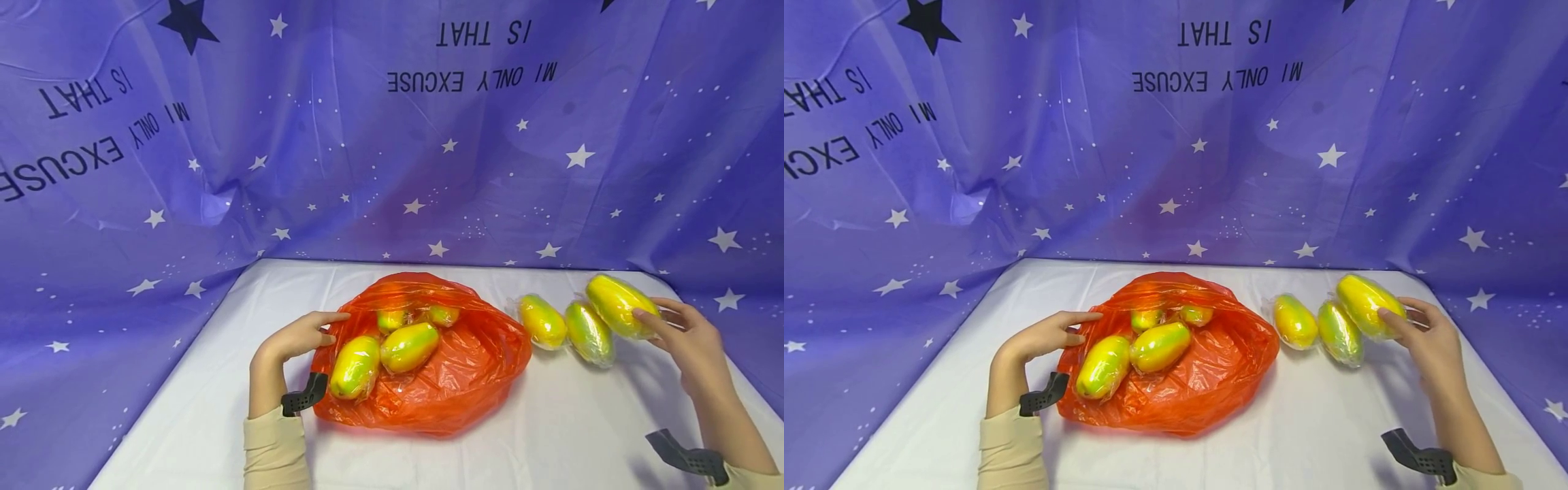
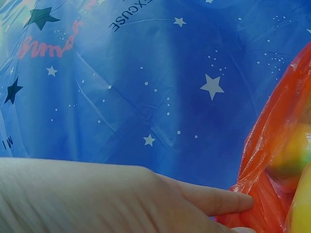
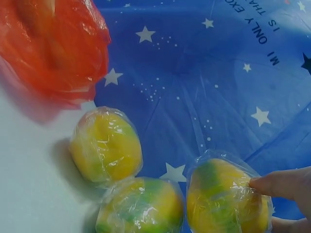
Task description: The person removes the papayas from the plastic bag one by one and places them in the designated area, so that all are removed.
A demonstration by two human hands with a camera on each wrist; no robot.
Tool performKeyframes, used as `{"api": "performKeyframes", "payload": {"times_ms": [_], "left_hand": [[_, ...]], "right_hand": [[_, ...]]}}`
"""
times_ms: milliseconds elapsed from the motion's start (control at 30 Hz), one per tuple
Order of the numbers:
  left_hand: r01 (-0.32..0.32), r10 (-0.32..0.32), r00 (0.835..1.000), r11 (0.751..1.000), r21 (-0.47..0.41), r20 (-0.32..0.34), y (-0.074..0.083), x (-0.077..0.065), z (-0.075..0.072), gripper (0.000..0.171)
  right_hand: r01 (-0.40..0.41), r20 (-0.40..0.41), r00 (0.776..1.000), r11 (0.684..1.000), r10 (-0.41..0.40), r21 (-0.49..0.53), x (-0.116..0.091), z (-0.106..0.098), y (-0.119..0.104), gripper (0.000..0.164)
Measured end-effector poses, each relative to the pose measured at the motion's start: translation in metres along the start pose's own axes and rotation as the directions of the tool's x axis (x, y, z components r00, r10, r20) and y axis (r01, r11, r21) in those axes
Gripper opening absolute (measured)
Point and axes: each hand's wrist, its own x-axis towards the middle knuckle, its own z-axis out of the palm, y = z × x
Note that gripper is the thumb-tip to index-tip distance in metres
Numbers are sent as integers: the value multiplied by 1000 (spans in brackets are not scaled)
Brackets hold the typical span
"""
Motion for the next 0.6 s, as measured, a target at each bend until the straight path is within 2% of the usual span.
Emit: {"api": "performKeyframes", "payload": {"times_ms": [100,300,600], "left_hand": [[-3,3,1000,1000,1,1,1,0,0,53],[-8,8,1000,1000,-6,1,1,0,0,53],[-15,15,1000,1000,-3,5,2,-1,-1,53]], "right_hand": [[-26,-24,999,1000,25,-14,1,-3,2,38],[-94,-73,993,992,88,-79,4,-7,4,82],[-144,-55,989,977,137,-159,2,-11,11,84]]}}
